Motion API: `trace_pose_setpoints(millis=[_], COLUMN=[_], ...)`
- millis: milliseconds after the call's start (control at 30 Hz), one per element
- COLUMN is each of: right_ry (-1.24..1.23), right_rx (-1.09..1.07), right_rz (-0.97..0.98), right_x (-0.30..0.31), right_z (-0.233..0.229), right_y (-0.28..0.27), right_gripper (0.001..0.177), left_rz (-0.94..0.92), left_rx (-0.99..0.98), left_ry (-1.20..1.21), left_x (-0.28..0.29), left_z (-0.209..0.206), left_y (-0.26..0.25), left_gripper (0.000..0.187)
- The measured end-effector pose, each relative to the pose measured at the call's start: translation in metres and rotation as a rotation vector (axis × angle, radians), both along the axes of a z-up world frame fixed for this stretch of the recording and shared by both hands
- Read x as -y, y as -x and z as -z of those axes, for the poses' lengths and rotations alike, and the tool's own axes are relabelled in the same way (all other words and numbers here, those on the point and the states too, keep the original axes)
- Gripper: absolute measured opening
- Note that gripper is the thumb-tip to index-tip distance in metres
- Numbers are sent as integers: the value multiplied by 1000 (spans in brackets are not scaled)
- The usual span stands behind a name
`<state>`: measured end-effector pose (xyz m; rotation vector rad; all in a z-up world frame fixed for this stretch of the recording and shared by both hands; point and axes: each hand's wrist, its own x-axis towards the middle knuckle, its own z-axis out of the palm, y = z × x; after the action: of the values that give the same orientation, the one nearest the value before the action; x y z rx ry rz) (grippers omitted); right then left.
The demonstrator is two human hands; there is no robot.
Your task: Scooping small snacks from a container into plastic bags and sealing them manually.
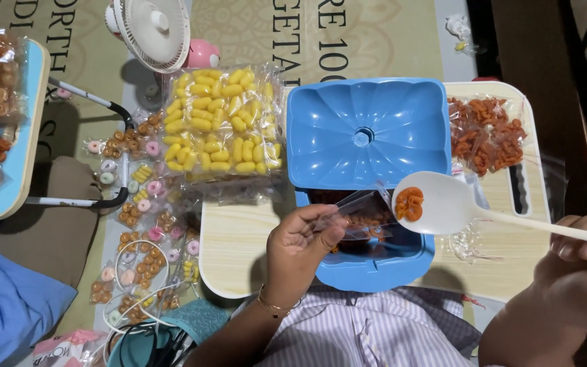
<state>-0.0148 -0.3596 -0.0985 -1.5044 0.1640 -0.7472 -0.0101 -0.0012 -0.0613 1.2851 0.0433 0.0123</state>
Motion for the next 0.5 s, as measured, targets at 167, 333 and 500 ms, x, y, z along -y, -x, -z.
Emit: trace_pose_setpoints(millis=[167,333,500], right_ry=[6,136,114], right_rx=[18,78,107], right_rz=[54,10,3], right_x=[-9,-18,-18], right_z=[-5,-12,-14], right_y=[-2,-5,-7], right_gripper=[39,42,38], left_rz=[4,26,76], left_rx=[53,32,32], left_ry=[-46,-60,-121], left_x=[1,3,6], left_z=[-2,0,-9], left_y=[-1,-1,-3], left_gripper=[33,34,39])
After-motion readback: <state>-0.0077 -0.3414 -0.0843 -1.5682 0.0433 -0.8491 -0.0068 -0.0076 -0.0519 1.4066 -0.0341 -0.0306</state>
